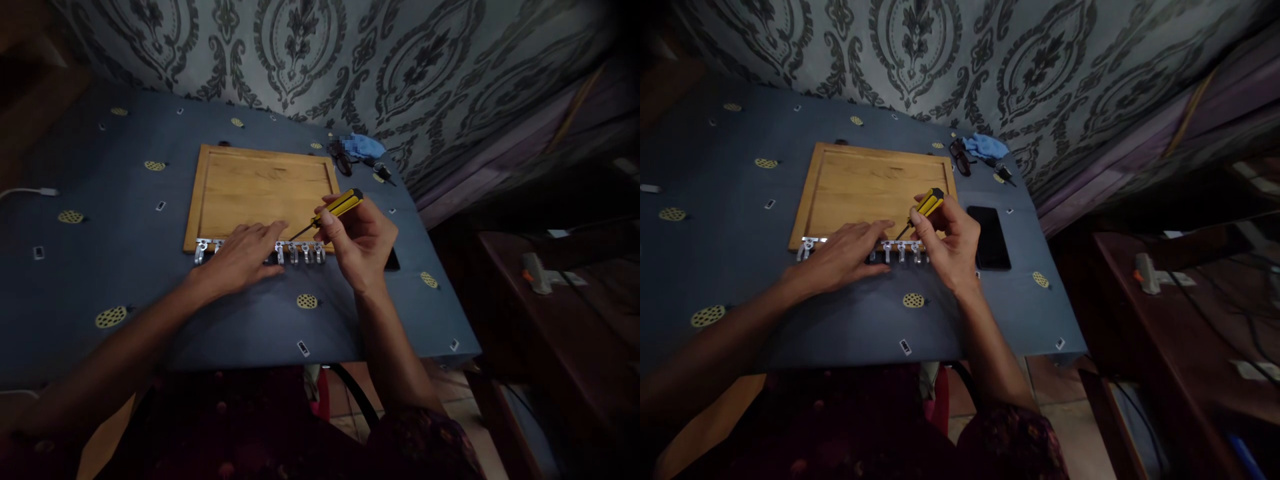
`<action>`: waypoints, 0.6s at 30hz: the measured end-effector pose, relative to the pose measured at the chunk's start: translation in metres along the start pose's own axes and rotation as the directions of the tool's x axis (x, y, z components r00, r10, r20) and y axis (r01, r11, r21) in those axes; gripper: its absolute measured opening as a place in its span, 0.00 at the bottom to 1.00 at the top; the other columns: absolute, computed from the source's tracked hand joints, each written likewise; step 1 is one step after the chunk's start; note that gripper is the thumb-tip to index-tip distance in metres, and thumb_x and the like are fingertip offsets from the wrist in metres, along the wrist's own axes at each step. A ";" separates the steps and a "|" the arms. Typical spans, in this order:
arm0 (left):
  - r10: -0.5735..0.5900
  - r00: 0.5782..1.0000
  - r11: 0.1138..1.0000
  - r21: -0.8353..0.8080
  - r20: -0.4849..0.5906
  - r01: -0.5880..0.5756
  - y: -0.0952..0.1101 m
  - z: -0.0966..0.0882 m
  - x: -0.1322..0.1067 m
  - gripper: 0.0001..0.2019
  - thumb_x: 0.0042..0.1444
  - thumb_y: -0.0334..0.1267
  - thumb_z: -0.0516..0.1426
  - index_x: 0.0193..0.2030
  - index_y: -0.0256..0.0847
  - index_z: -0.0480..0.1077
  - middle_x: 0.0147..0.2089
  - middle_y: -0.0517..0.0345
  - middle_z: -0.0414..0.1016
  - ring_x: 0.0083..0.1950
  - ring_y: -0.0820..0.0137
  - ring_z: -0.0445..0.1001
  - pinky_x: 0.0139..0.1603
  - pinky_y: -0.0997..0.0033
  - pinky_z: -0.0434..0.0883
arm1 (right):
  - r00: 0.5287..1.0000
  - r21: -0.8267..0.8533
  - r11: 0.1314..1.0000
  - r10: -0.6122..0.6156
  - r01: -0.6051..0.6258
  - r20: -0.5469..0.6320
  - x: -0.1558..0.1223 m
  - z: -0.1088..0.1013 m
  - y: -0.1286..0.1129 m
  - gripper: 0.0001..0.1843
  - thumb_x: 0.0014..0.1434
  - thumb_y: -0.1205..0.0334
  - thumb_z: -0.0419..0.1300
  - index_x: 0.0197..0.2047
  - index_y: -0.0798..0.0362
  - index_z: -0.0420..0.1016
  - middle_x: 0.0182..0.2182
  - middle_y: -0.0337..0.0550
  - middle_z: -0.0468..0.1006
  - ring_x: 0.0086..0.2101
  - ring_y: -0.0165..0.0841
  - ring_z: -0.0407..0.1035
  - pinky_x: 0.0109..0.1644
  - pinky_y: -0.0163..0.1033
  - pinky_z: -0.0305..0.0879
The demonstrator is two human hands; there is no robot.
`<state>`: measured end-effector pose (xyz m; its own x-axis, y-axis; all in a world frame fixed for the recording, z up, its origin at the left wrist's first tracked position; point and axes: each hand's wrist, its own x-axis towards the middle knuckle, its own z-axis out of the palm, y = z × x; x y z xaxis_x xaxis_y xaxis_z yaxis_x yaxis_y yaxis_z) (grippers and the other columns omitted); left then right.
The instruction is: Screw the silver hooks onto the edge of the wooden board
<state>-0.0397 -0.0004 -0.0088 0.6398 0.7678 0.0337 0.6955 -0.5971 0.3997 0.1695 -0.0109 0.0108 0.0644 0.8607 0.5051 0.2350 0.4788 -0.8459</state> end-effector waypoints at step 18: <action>-0.003 0.999 1.000 0.028 -0.048 0.004 0.002 0.005 -0.001 0.33 0.66 0.42 0.66 0.72 0.38 0.58 0.66 0.40 0.77 0.67 0.49 0.75 0.65 0.51 0.70 | 0.999 -0.104 0.994 0.030 -0.027 0.020 -0.006 0.017 0.008 0.16 0.65 0.47 0.69 0.46 0.49 0.79 0.30 0.34 0.79 0.24 0.27 0.73 0.31 0.37 0.74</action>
<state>-0.0368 -0.0033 -0.0122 0.6212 0.7799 0.0766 0.7072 -0.6000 0.3741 0.1546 -0.0097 -0.0016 0.0521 0.8777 0.4763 0.3328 0.4344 -0.8370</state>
